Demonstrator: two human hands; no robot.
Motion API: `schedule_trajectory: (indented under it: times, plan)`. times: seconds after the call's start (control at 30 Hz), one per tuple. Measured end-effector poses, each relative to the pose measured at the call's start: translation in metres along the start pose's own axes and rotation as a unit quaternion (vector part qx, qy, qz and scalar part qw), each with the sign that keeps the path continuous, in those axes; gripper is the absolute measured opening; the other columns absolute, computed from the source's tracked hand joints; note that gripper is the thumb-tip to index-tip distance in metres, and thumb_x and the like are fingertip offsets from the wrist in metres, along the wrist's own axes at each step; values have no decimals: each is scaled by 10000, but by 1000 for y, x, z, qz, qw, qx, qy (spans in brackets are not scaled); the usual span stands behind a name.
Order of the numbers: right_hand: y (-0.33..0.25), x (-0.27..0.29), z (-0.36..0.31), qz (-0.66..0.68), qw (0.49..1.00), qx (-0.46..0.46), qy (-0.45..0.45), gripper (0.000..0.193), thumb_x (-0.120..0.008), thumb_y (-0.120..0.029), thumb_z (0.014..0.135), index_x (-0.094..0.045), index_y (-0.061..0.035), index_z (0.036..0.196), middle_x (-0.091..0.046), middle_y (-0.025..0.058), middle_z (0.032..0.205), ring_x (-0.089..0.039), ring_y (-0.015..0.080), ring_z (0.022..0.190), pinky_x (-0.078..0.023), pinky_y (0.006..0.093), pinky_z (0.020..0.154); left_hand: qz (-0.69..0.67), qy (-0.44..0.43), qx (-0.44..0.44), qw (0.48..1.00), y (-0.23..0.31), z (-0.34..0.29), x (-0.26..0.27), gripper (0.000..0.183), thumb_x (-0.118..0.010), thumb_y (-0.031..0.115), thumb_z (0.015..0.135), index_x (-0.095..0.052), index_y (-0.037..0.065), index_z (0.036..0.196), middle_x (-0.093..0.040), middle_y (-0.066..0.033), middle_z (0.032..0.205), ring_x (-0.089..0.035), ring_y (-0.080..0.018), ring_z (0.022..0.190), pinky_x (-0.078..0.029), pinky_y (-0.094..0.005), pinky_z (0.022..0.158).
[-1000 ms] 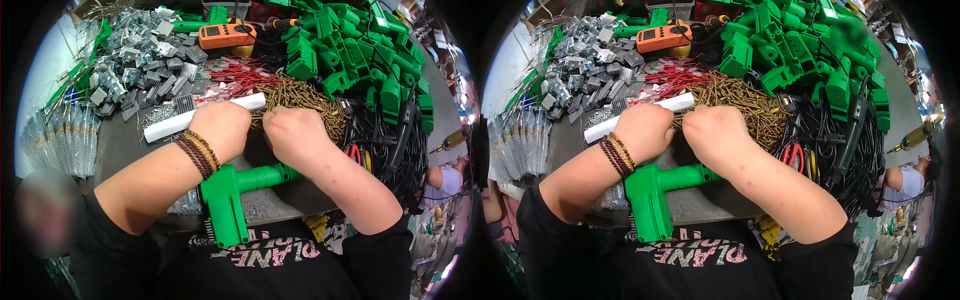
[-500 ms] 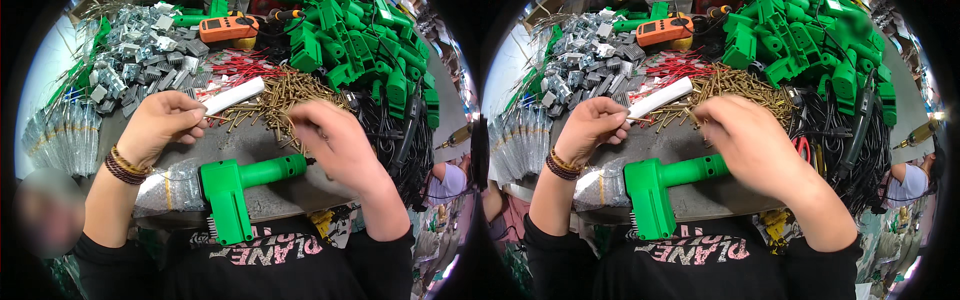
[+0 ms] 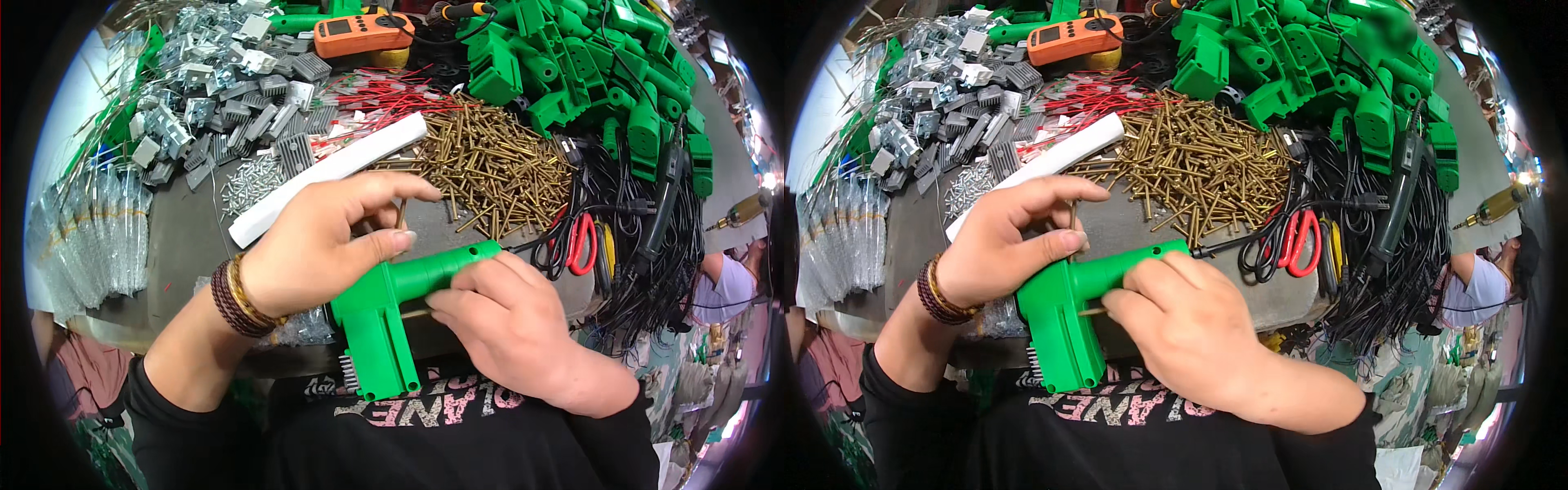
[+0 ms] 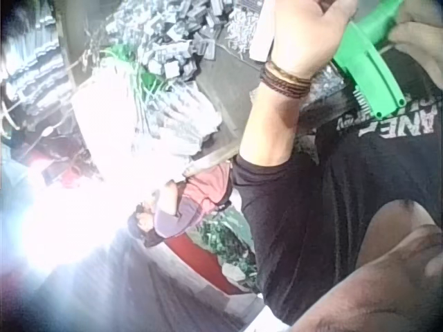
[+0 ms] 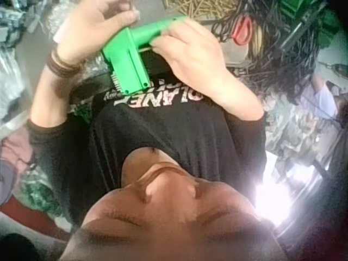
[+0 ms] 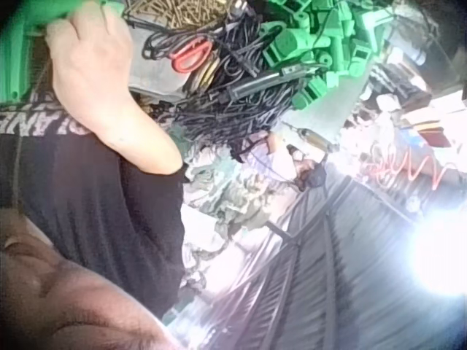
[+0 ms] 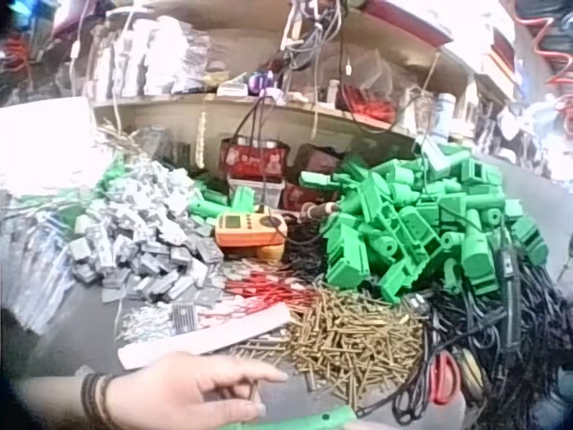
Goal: Assembling an electronic device by soldering wires, placing internal components into a green plastic housing, and fastening the casing with screws.
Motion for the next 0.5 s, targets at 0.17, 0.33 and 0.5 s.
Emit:
schedule_trajectory:
  times: [0.17,0.33,0.5]
  plan:
    - [3,-4,0,-5,1000,1,21,226,-662,-73,731,-696,-87,954,-560,42,869,-596,236,784,-498,353,677,36,35,-7,999,3,2,-6,380,-627,33,937,-588,21,1314,-542,-7,837,-510,-100,777,-460,-262,734]
    - [-7,-9,3,-24,999,32,-16,272,-645,-139,762,-689,-61,1019,-544,48,862,-604,236,776,-514,350,676,120,14,-99,988,12,1,-17,364,-642,54,921,-606,29,1282,-595,-75,939,-525,-154,795,-476,-298,750]
    - [-7,-13,2,18,997,71,34,296,-648,-141,755,-674,-32,1029,-544,63,863,-605,235,779,-522,347,667,134,7,-87,987,15,4,-19,357,-658,59,896,-646,44,1253,-677,-96,1060,-597,-212,831,-504,-328,789]
Point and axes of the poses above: each hand's wrist, its own z-axis towards the middle knuckle, its own x-axis out of the back of the hand, y = z × x, the point moved 9 cm from there along z, towards the middle knuckle
